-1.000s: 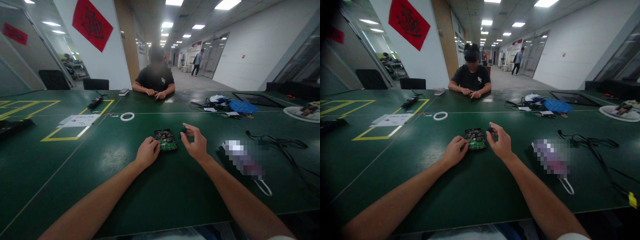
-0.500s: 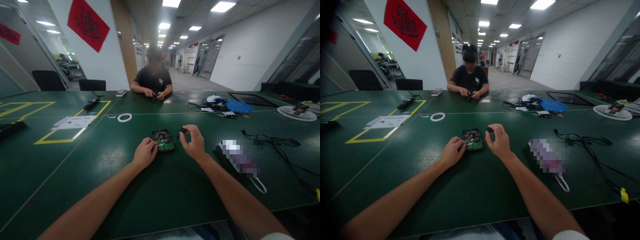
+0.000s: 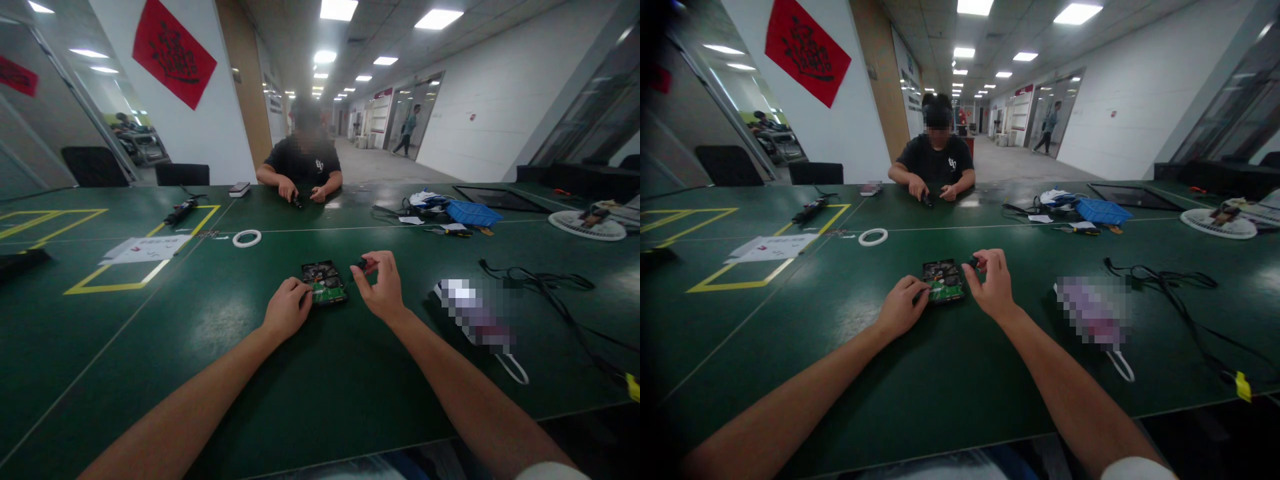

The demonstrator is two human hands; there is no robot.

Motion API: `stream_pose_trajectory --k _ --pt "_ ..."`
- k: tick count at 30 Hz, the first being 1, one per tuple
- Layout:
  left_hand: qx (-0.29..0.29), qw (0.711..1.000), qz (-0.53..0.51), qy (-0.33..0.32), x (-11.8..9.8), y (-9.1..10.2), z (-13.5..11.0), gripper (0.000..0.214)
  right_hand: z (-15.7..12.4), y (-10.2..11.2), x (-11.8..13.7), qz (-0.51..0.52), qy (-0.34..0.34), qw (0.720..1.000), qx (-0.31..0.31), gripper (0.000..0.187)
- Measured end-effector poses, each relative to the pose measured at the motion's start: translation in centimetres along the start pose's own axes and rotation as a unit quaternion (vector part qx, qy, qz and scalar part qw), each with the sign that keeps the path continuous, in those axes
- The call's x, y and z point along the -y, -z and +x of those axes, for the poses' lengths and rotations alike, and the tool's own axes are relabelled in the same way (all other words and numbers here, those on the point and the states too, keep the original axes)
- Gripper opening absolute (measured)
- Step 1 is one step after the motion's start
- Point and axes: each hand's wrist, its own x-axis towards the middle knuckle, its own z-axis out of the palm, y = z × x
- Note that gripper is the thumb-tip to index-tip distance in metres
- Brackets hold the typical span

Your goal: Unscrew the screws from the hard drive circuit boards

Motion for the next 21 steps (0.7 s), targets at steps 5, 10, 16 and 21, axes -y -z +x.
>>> stream_pose_trajectory --k 5,10,16,21 --pt "0.004 1.0 -0.007 0.007 0.1 0.0 0.0 0.02 -0.3 -0.6 -0.4 0.056 0.003 0.998 0.013 0.038" --pt "0.008 1.0 -0.017 0.021 0.1 0.1 0.0 0.02 -0.4 -0.5 -0.5 0.039 -0.003 0.999 -0.003 0.035" --pt "-0.02 0.998 0.005 0.057 0.3 0.3 0.2 0.02 0.2 0.1 -0.3 -0.003 0.028 1.0 -0.006 0.027" --pt "-0.031 0.996 0.011 0.082 1.1 0.1 0.2 0.022 0.0 -0.2 -0.2 0.005 0.001 1.0 -0.011 0.026"
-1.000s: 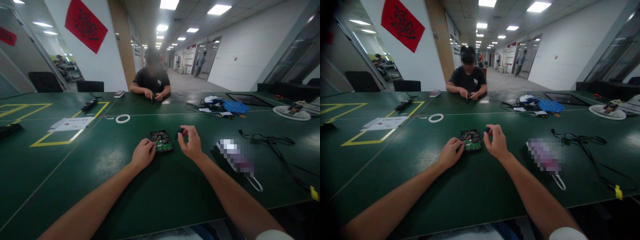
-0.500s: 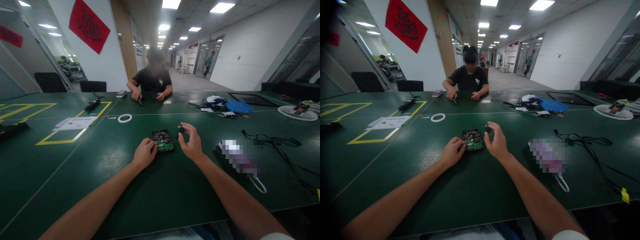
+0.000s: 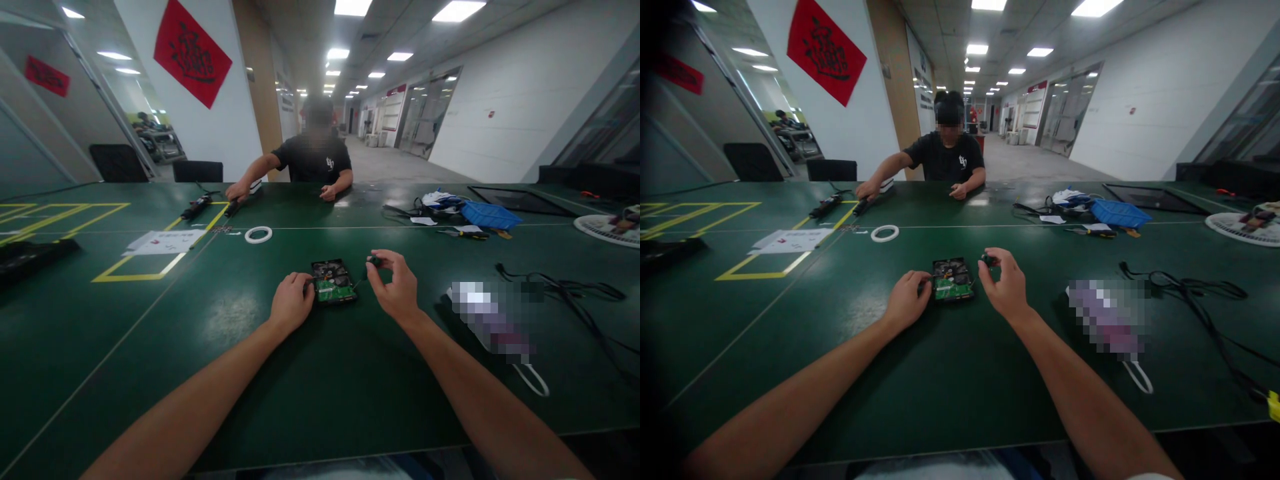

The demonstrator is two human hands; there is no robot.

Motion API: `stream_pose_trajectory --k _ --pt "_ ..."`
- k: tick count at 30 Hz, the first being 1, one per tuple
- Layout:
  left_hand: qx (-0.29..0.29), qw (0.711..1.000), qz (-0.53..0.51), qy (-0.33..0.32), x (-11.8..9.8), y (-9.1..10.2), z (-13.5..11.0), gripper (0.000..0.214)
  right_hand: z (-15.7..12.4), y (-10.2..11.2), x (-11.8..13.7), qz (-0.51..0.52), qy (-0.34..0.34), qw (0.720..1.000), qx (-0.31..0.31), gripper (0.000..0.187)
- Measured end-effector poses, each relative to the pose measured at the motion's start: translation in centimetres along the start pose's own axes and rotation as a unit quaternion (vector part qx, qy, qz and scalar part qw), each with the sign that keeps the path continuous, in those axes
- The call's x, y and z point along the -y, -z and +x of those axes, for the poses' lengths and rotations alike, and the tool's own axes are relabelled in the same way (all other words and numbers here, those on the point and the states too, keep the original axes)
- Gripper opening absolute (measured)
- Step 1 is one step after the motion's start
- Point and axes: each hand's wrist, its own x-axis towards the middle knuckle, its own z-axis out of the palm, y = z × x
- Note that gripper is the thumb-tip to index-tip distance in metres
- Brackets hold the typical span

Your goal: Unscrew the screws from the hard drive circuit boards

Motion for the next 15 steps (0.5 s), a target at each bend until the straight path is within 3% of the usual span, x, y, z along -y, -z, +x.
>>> stream_pose_trajectory --k 7,15 --pt "0.015 0.999 -0.027 -0.034 -0.12 -0.09 -0.2 0.025 -0.01 -0.11 0.64 -0.022 0.032 0.999 0.033 0.029" --pt "0.022 0.996 -0.033 -0.076 -0.42 0.16 -0.19 0.026 -0.16 -0.42 0.08 -0.02 0.022 0.999 -0.018 0.035"
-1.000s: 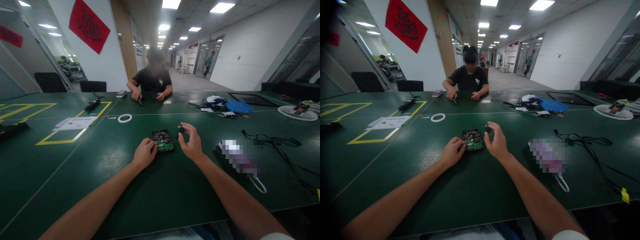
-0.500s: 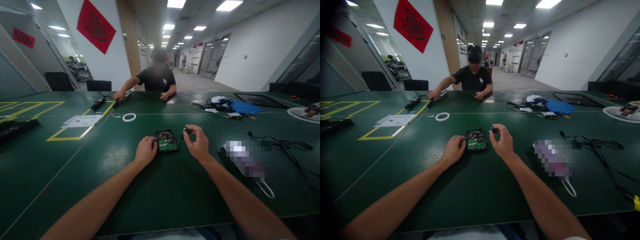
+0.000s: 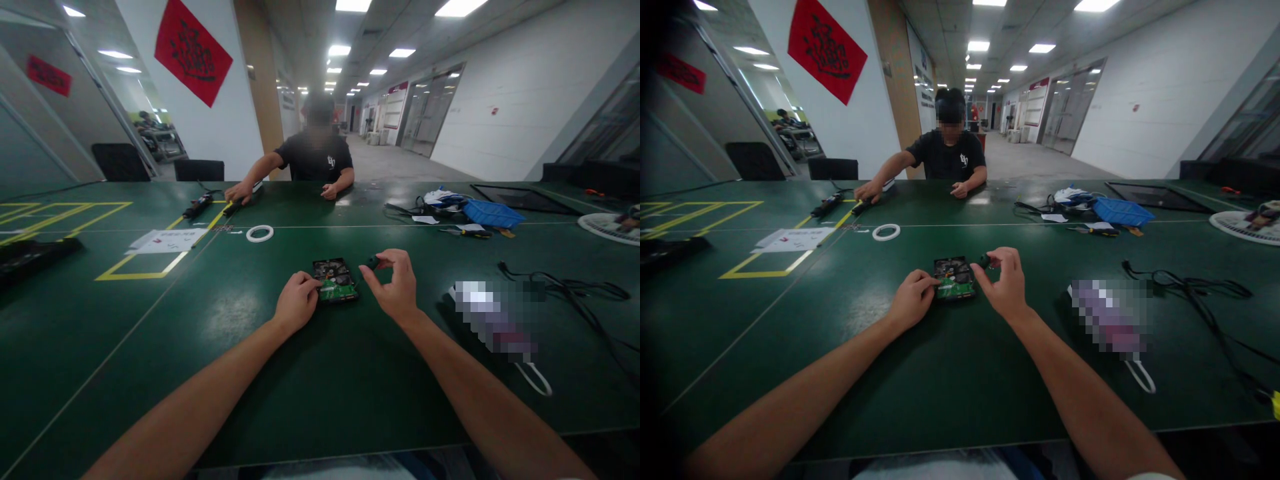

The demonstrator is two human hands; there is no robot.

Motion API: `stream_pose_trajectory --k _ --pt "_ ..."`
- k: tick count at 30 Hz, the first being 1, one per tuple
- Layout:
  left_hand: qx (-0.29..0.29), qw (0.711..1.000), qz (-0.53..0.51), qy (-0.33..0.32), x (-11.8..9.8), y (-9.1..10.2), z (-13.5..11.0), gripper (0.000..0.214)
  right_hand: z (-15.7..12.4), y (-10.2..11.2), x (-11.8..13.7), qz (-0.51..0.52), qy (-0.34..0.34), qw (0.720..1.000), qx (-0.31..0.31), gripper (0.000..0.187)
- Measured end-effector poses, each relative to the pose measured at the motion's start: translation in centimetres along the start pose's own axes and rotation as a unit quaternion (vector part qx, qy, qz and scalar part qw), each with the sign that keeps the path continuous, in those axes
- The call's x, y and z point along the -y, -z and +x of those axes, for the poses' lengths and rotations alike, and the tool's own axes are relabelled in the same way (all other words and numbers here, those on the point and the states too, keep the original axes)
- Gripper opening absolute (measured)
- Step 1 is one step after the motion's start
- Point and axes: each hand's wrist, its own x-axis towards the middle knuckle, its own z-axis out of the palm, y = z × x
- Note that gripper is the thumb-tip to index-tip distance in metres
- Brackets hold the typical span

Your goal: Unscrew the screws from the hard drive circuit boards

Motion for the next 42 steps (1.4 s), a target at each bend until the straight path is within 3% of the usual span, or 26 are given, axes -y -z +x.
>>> stream_pose_trajectory --k 5,14,19,25,29,33,37,42 --pt "0.001 1.0 0.009 0.003 -0.14 0.05 0.0 0.028 -0.11 -0.31 -0.06 0.024 0.017 1.0 -0.002 0.032" --pt "0.0 1.0 0.013 -0.004 -0.4 0.11 -0.13 0.029 0.46 0.46 -0.13 -0.027 0.035 0.999 0.009 0.022" --pt "0.01 1.0 -0.008 -0.016 -0.15 0.09 -0.03 0.031 0.28 0.4 -0.21 -0.035 0.004 0.999 0.005 0.022" --pt "0.007 1.0 -0.005 0.001 -0.03 0.09 -0.08 0.032 0.51 0.67 0.24 -0.034 0.015 0.999 0.024 0.023" --pt "0.009 1.0 0.0 -0.024 -0.23 0.15 -0.12 0.03 0.56 0.51 0.32 -0.038 0.001 0.999 -0.003 0.025" --pt "0.004 1.0 0.014 0.004 -0.2 0.22 -0.05 0.032 0.36 0.22 0.1 -0.015 0.013 1.0 -0.003 0.028" --pt "0.022 0.999 0.002 -0.024 -0.42 0.36 -0.15 0.034 0.08 -0.01 0.0 0.024 0.014 1.0 0.001 0.029" --pt "0.024 0.999 0.045 -0.017 -0.49 0.52 0.01 0.038 0.19 0.27 0.16 -0.014 0.019 1.0 0.008 0.027"
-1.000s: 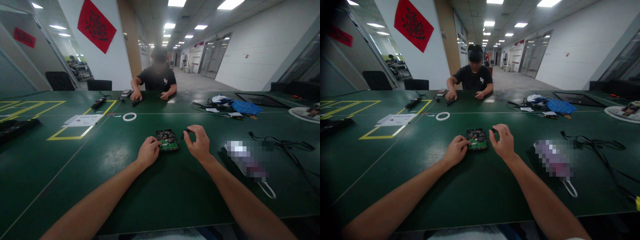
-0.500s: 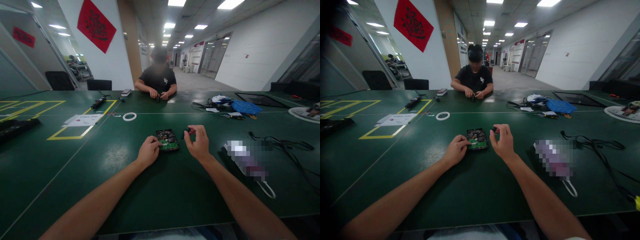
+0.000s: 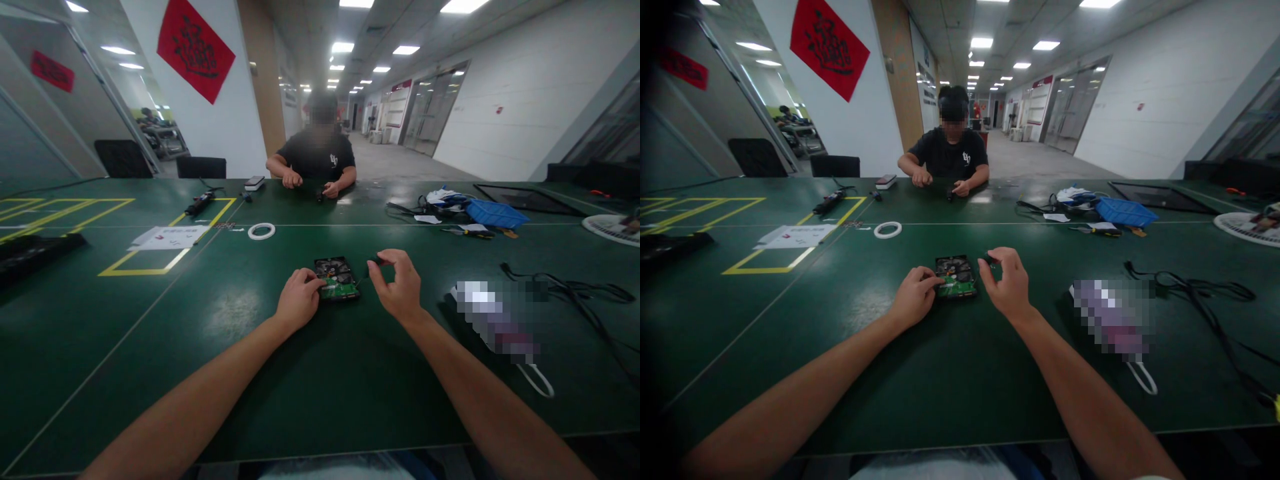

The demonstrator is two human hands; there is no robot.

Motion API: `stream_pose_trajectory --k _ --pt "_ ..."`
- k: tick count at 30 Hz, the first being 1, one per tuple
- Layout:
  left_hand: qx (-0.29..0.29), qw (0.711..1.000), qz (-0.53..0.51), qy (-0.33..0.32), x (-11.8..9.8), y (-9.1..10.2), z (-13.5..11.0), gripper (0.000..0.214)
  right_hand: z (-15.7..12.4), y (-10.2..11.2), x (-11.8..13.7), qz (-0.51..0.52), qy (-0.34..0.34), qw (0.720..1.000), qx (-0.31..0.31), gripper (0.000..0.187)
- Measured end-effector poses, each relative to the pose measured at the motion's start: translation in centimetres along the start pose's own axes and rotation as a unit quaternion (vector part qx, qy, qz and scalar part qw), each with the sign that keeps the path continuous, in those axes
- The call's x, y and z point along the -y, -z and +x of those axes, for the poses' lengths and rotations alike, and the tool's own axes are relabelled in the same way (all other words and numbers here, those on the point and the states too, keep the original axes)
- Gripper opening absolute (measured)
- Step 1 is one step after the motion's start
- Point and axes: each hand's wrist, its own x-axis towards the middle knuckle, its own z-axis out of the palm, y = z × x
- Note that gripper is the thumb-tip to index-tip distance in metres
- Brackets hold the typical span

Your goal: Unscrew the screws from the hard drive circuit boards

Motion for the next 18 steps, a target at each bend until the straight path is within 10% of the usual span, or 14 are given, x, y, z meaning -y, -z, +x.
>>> stream_pose_trajectory --k 18 --pt "0.086 0.991 0.047 -0.096 -3.0 1.0 0.0 0.045 0.1 0.0 0.0 -0.008 -0.003 1.0 -0.001 0.03"
